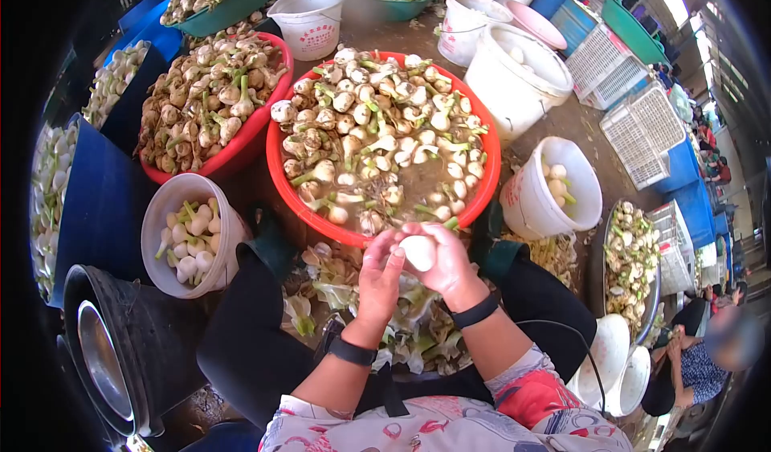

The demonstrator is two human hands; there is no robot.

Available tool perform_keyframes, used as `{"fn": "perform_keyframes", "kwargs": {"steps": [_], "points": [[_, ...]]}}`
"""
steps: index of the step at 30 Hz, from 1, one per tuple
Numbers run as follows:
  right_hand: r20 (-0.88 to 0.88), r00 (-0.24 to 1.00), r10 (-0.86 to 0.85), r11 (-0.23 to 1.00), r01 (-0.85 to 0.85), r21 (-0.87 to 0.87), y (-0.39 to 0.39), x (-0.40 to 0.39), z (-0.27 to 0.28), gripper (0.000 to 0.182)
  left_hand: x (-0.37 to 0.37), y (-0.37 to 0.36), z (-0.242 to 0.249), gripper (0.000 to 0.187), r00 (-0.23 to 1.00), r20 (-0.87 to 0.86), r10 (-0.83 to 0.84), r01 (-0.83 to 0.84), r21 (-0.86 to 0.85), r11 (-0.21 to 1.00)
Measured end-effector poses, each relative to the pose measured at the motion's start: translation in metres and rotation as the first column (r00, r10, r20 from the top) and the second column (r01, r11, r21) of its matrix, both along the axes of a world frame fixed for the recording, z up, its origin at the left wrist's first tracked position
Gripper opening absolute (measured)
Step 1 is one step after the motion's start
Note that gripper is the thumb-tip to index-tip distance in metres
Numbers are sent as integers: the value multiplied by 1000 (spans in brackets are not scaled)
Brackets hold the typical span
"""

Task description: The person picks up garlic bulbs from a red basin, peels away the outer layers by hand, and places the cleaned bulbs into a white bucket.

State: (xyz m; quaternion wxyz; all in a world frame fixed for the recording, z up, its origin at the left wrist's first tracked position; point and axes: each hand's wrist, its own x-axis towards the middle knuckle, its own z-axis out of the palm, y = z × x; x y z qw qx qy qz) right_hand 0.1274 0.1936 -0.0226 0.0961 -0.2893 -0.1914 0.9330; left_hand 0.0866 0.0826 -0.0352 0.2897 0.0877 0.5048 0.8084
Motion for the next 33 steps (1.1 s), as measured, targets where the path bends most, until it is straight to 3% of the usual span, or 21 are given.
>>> {"fn": "perform_keyframes", "kwargs": {"steps": [1, 3, 5, 7, 9, 11, 13, 15, 17, 18, 20, 21, 22, 23, 24, 25, 26, 27, 28, 31, 33], "points": [[42, 998, -44, 999, 45, -25, -10, 4, 5, 21, 4, -4, -2, 33, 1000, -7, -9, 8, -1, 1000], [-17, 998, -52, 999, 52, -9, -20, 12, 19, 22, 1, -12, -6, 30, 954, -289, -75, 48, -101, 994], [-108, 994, -29, 997, 36, 62, -27, 18, 32, 19, -3, -19, -4, 28, 962, -246, -118, 113, -31, 993], [-45, 992, -121, 980, 126, 151, -30, 16, 12, 13, 0, -22, -3, 25, 902, -431, -36, -18, -121, 993], [80, 984, -157, 980, 145, 137, -27, 20, 3, 15, 11, -23, -2, 17, 916, -401, 32, -145, -255, 956], [164, 976, -144, 984, 124, 126, -23, 25, -8, 17, 13, -23, -8, 6, 972, -235, -27, -32, -240, 970], [140, 969, -205, 973, 186, 137, -19, 23, -18, 19, 7, -26, -15, 12, 683, -695, -227, -177, -458, 871], [174, 962, -208, 976, 193, 98, -5, 25, -18, 21, 12, -25, 4, 16, 899, -277, -339, 171, -491, 855], [181, 944, -277, 959, 284, -12, 34, 17, -24, 20, 13, -22, -5, 15, 918, -277, -284, 136, -452, 882], [184, 929, -320, 947, 321, 28, 63, 10, -20, 21, 11, -21, -7, 16, 926, -283, -250, 100, -453, 886], [-95, 916, -389, 895, 401, 194, 134, -13, 1, 24, 3, -20, -17, 18, 938, -267, -221, 78, -457, 886], [-322, 901, -292, 870, 390, 302, 170, -19, 28, 28, 0, -19, -20, 18, 940, -264, -218, 78, -457, 886], [-350, 822, -450, 749, 560, 354, 180, -36, 83, 31, -2, -18, -23, 18, 958, -198, -206, 96, -456, 885], [-276, 810, -517, 671, 584, 458, 206, -44, 101, 31, -2, -18, -25, 18, 972, -130, -194, 115, -455, 883], [8, 734, -679, 601, 549, 581, 212, -56, 121, 33, -2, -16, -27, 20, 974, -122, -190, 114, -461, 880], [15, 736, -677, 603, 543, 584, 212, -54, 119, 33, -3, -13, -27, 20, 976, -114, -188, 116, -462, 880], [143, 872, -468, 688, 258, 678, 210, -52, 112, 33, -4, -9, -26, 22, 988, -49, -148, 120, -366, 923], [303, 927, -222, 702, -64, 710, 202, -53, 98, 33, -5, -11, -26, 24, 995, 28, -100, 103, -278, 955], [395, 902, -177, 602, -218, 768, 190, -54, 78, 29, -8, -12, -28, 29, 992, -66, -112, 91, -263, 960], [426, 874, -235, 310, -348, 885, 177, -58, -21, 13, -11, -12, -34, 25, 992, 85, -89, 107, -251, 962], [557, 826, -87, 8, -558, 830, 189, -63, -95, 16, -7, -14, -35, 21, 983, 156, -95, 134, -257, 957]]}}
